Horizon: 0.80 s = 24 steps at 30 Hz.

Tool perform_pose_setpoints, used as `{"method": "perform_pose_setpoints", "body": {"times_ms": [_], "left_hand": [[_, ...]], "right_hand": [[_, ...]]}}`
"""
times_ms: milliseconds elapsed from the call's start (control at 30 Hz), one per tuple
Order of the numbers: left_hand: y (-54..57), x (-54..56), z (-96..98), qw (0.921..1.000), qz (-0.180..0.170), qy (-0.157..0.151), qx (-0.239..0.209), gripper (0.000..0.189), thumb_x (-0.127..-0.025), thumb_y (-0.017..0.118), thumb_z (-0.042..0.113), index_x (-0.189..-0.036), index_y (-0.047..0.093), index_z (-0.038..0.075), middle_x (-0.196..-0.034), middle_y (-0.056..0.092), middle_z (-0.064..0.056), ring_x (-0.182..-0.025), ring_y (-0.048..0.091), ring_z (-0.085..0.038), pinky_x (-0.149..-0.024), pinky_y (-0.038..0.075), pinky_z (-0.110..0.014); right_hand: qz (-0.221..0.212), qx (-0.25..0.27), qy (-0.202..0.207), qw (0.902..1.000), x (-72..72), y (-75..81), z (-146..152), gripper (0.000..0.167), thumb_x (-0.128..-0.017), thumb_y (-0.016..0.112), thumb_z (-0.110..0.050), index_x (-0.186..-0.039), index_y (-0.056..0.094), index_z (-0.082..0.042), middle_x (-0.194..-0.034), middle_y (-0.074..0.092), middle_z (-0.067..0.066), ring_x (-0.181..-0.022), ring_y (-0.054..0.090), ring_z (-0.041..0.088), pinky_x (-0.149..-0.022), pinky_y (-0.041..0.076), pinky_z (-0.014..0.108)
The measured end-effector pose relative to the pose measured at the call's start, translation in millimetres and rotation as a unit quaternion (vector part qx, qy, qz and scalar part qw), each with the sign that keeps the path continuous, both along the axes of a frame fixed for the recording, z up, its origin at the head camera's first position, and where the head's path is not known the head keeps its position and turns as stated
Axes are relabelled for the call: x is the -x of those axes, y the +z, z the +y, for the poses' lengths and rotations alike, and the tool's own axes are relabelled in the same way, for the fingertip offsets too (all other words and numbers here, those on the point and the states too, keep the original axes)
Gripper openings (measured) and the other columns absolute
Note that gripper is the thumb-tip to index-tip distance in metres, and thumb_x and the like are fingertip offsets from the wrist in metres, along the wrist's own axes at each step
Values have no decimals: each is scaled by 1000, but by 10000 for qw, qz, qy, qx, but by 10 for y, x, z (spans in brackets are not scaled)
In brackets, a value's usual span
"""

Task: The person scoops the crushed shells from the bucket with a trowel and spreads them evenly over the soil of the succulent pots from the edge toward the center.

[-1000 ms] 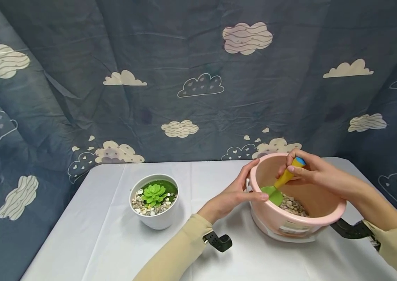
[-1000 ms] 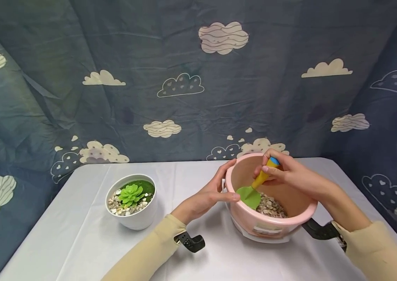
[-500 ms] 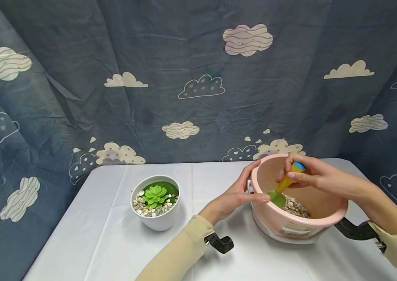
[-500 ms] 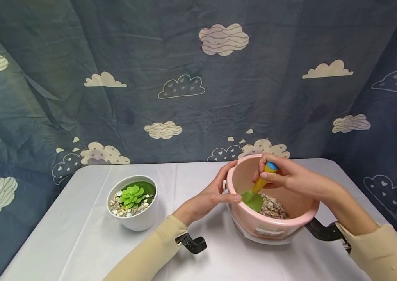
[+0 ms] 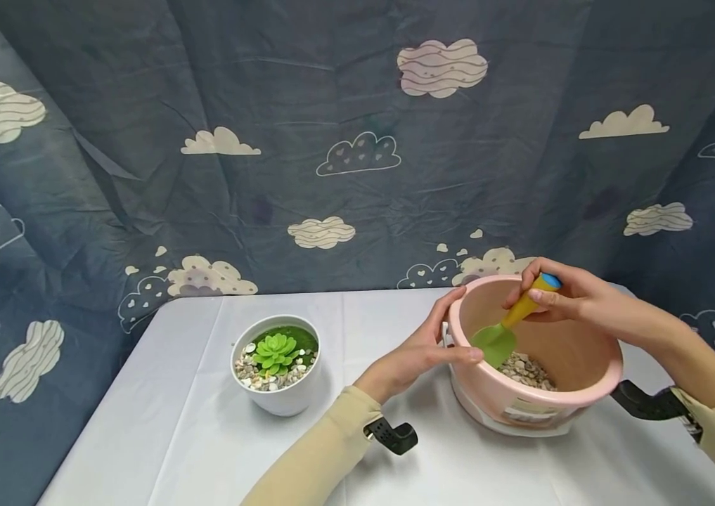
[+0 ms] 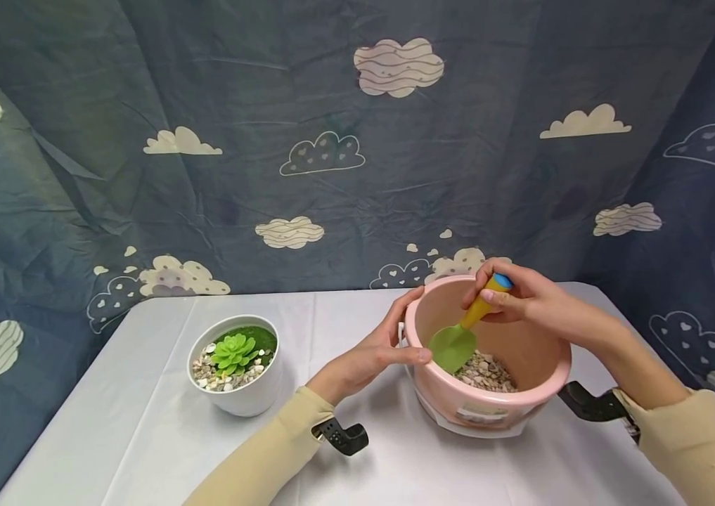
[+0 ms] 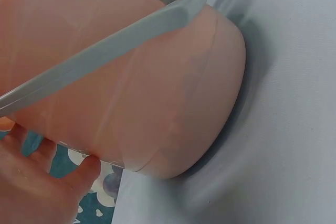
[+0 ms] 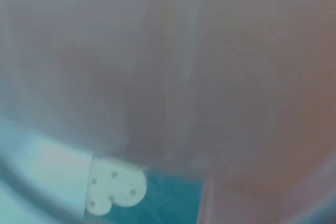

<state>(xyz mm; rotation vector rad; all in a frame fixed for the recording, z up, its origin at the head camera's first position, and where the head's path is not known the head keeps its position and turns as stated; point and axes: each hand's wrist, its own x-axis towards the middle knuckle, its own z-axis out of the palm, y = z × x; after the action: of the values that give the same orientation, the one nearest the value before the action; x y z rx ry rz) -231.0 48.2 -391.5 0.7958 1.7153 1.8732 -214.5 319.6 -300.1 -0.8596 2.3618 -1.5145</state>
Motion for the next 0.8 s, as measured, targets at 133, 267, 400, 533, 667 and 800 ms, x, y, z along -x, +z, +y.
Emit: {"method": "perform_pose_setpoints", "body": {"times_ms": [133,267,400,533,667,800], "left_hand": [[8,-2,-19,10000,10,31,-11,88,-82,75,21,-149,26,51,-149,21,32,-143,6,-4,-112,15,-50],[-1,-2,-13,10000,-34,19,-60,88,-82,75,21,-149,27,51,-148,21,33,-142,7,-2,-111,19,-47],[-1,-1,0,9999,-44,46,-126,87,-82,75,19,-148,29,50,-147,24,32,-140,12,0,-111,23,-46],[9,-1,2,9999,4,70,-89,86,-82,75,21,-148,29,51,-147,23,33,-141,10,-1,-110,21,-47],[0,-3,8,10000,30,56,-43,86,-82,75,23,-148,28,52,-148,22,34,-142,8,-2,-110,19,-48],[-15,-5,9,10000,20,84,-35,85,-82,75,24,-147,28,53,-147,23,34,-141,9,-3,-110,19,-50]], "right_hand": [[-104,-128,-160,9997,49,-21,88,13,-102,47,-1,-114,45,2,-116,64,20,-106,66,24,-80,57,40],[-266,-363,72,9990,52,3,178,8,-103,46,-1,-110,45,2,-112,63,23,-103,66,27,-80,56,41],[-440,-523,205,9975,29,46,224,9,-104,45,-3,-110,45,3,-109,60,26,-101,66,32,-81,56,43],[-344,-601,-149,9975,0,20,232,9,-103,46,-4,-109,47,3,-108,63,24,-98,67,29,-79,57,40],[-247,-640,-518,9963,-47,-31,225,10,-103,46,-5,-109,49,3,-105,65,21,-95,68,27,-76,58,38],[-247,-723,-806,9938,-100,-48,190,13,-104,46,-8,-110,51,2,-103,65,20,-92,68,27,-74,58,38]]}}
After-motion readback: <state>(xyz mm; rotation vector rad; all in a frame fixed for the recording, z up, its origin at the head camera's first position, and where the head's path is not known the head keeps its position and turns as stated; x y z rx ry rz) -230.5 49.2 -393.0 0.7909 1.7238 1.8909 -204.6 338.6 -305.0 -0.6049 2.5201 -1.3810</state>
